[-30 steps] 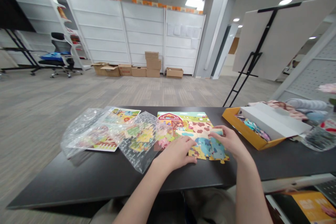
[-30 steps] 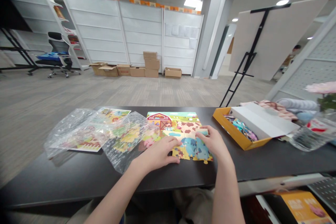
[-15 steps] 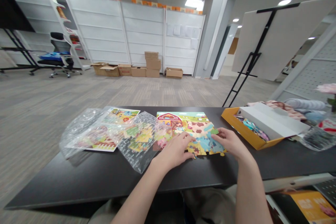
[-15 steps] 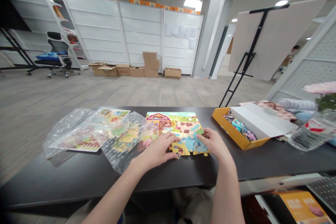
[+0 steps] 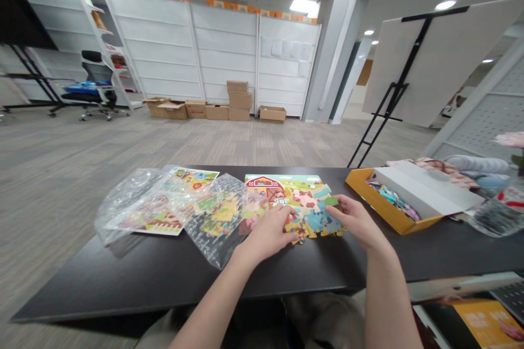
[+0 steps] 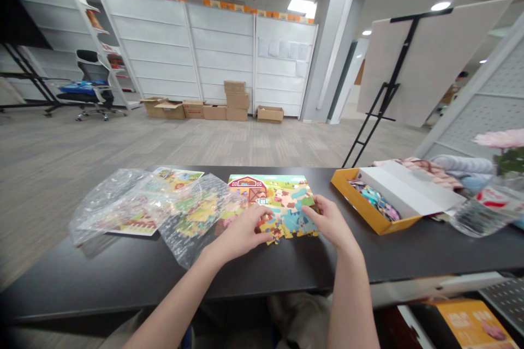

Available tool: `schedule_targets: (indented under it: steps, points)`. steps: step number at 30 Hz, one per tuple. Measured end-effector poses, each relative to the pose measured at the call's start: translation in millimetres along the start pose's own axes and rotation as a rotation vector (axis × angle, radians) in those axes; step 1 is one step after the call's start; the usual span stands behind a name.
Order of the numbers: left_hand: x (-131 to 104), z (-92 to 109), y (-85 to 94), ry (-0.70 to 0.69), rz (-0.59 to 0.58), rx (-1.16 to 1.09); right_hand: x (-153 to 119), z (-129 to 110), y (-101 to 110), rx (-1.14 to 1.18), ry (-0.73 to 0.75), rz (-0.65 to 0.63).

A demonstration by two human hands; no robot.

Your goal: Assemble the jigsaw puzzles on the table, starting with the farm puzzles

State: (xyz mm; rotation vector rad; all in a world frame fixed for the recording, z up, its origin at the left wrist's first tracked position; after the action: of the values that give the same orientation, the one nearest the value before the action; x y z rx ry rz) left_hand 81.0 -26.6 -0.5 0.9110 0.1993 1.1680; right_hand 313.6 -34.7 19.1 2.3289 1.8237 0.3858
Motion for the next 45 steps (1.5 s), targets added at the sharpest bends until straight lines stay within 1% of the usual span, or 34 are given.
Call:
schedule_targets:
  steps: [4,7,11,14,17,20,23,26,28,34,38,40,42,43,45]
  points:
    - [2,5,0.3,-0.042,0.038,-0.044,2,0,-13,-0.002,0.048,-0.057]
    - [4,9,-3.1,-0.072,0.055,-0.087,5,2,-22,-0.048,0.116,-0.069]
    - [5,11,-9.2,-0.041,-0.004,-0.157,8,4,-28,-0.085,0.208,-0.066]
    - [4,11,-11.2,-0.013,-0.059,-0.214,7,2,-28,-0.065,0.181,-0.068]
    - [4,10,-10.5,0.021,-0.065,-0.351,5,-2,-27,-0.014,0.102,-0.041]
    - [5,6,-8.6,0.070,-0.041,-0.510,3,-5,-24,0.063,0.045,0.001]
    - [6,1,-7.0,0.159,-0.008,-0.626,2,-7,-20,0.162,0.029,0.076]
    - [7,-5,-6.7,0.277,0.057,-0.654,1,-9,-22,0.259,0.013,0.091]
    - [7,-8,-7.3,0.316,0.098,-0.649,1,-11,-30,0.289,0.018,0.080]
    - [9,-9,-9.7,0.295,0.135,-0.677,4,-13,-63,0.230,0.073,0.083]
    - [10,-8,-9.0,0.300,0.151,-0.731,2,-15,-79,0.254,0.077,0.045]
    - [10,-9,-8.2,0.298,0.166,-0.746,2,-16,-83,0.261,0.085,0.025]
    - [10,-10,-7.2,0.296,0.181,-0.755,3,-18,-85,0.246,0.110,0.035]
    - [10,-10,-6.6,0.290,0.183,-0.757,4,-19,-84,0.236,0.127,0.063]
    - [10,-10,-4.8,0.270,0.185,-0.745,5,-19,-79,0.234,0.150,0.159]
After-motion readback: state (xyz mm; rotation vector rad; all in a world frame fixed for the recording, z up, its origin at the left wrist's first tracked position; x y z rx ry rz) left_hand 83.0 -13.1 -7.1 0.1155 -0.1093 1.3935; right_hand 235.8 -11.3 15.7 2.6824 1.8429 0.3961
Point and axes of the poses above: each hand's wrist, its own x-axis towards the middle knuckle, its own y-axis out of the back of the hand, z = x × y, the point moved 3 cm from there along x, towards the middle knuckle, and after that the axes turned 10 degrees about z, right-handed, at the moved point
